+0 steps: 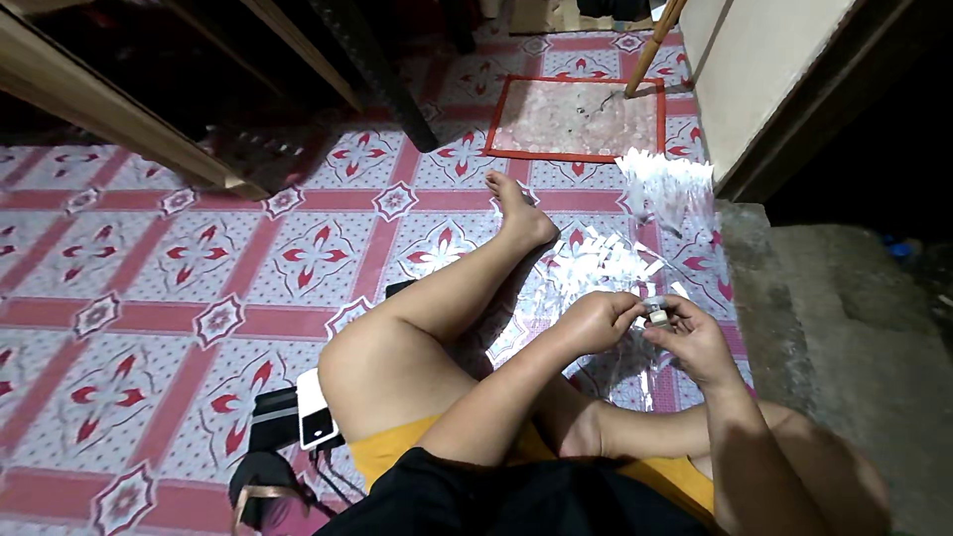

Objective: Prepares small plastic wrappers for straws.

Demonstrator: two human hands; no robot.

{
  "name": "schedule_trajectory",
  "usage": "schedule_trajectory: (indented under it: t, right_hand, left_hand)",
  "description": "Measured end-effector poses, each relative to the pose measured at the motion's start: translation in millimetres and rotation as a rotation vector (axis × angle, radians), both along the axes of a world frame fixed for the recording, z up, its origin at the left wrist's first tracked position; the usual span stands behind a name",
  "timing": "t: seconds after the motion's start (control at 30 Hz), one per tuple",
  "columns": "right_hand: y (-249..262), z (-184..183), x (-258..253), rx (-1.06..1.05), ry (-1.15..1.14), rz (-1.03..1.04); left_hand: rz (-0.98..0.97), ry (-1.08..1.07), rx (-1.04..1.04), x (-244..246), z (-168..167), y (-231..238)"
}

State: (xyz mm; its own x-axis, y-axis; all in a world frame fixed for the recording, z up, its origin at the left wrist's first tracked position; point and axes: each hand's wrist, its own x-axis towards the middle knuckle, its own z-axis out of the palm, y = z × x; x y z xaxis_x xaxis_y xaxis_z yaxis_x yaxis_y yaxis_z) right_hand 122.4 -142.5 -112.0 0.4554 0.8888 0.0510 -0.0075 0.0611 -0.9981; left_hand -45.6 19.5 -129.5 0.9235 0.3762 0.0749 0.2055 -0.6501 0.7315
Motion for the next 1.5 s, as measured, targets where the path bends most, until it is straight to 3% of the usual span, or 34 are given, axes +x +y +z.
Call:
schedule_trajectory:
  t: [0.63, 0.97, 1.23, 1.5]
  right_hand:
    - [0, -4, 3, 0.013, -0.040, -0.009]
    - [1, -10, 7, 0.031, -0.036, -0.031]
    - [14, -43, 3, -0.149, 0.041, -0.181]
    - [14, -33, 9, -0.191, 0.025, -0.097]
  left_hand:
    - [-0.049, 0.018, -0.031, -2, 5, 1]
    - [0.129, -0.096, -0.016, 2, -7, -16]
    - [0.140, -0.109, -0.316, 22, -59, -5]
    - [0.022, -0.117, -0.360, 15, -51, -10]
